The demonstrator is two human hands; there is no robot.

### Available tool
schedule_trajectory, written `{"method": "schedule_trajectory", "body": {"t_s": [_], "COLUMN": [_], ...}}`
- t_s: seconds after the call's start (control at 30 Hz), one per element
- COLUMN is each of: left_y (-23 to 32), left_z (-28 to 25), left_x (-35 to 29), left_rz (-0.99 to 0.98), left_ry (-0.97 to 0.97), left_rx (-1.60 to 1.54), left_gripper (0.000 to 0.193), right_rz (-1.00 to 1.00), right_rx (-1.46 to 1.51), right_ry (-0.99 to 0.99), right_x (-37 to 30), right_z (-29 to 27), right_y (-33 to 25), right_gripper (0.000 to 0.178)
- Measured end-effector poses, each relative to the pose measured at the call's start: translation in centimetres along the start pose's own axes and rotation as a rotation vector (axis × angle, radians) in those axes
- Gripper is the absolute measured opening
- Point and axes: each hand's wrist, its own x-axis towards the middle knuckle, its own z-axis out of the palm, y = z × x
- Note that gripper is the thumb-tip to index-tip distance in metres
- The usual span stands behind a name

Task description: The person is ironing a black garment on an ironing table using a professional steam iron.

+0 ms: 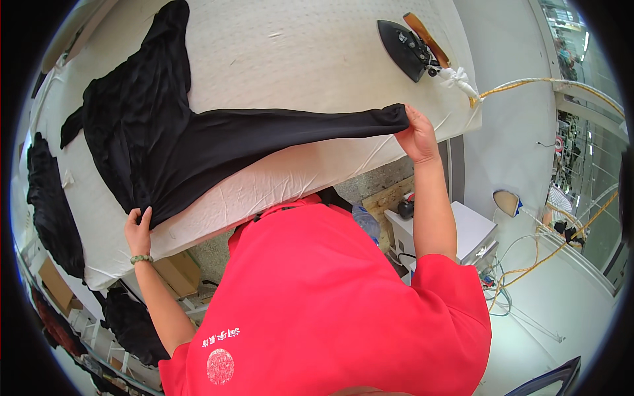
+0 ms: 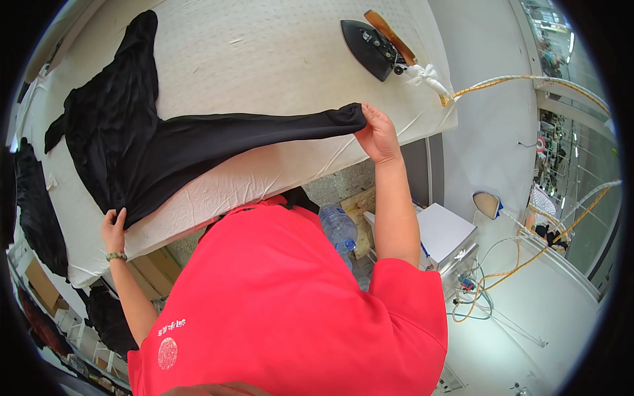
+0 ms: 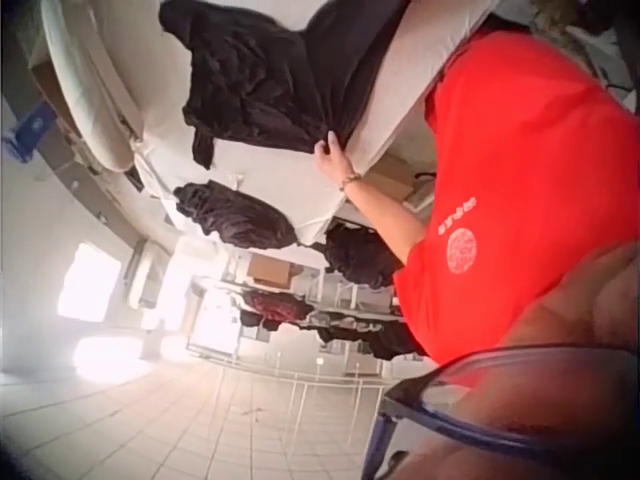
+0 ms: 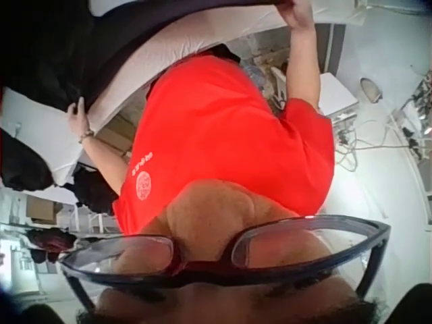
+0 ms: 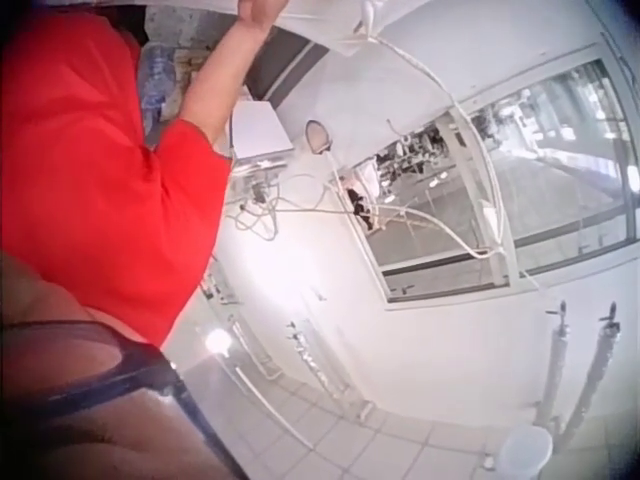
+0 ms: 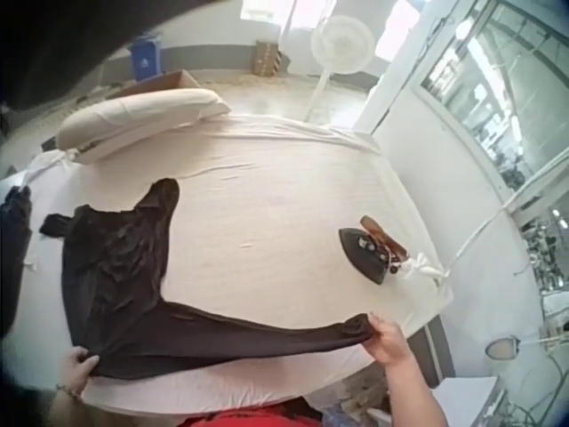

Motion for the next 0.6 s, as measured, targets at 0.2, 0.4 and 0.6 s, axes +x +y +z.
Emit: {"method": "schedule_trajectory", "body": {"t_s": [0.2, 0.4, 0.6], "left_y": [-1.5, 1.7, 22.8], "left_z": [0.4, 2.0, 17.2], "left_x": [-0.3, -2.5, -10.8], "left_rz": [0.027, 0.249, 0.304], "left_ry": [0.024, 0.33, 0.13], "left_rx": [0.024, 0.427, -0.087], "left_gripper": [0.029, 0.038, 0.02], "right_rz": [0.066, 0.428, -0.561], "right_rx": [-0.177, -1.394, -1.581], "right_ry": [-0.172, -0.185, -0.475], "right_x": [0.7, -0.2, -1.9], "right_z": [0.6, 3.0, 3.3], "right_y": [-2.5, -1.4, 0.2], "right_gripper": [0.027, 0.018, 0.015]}}
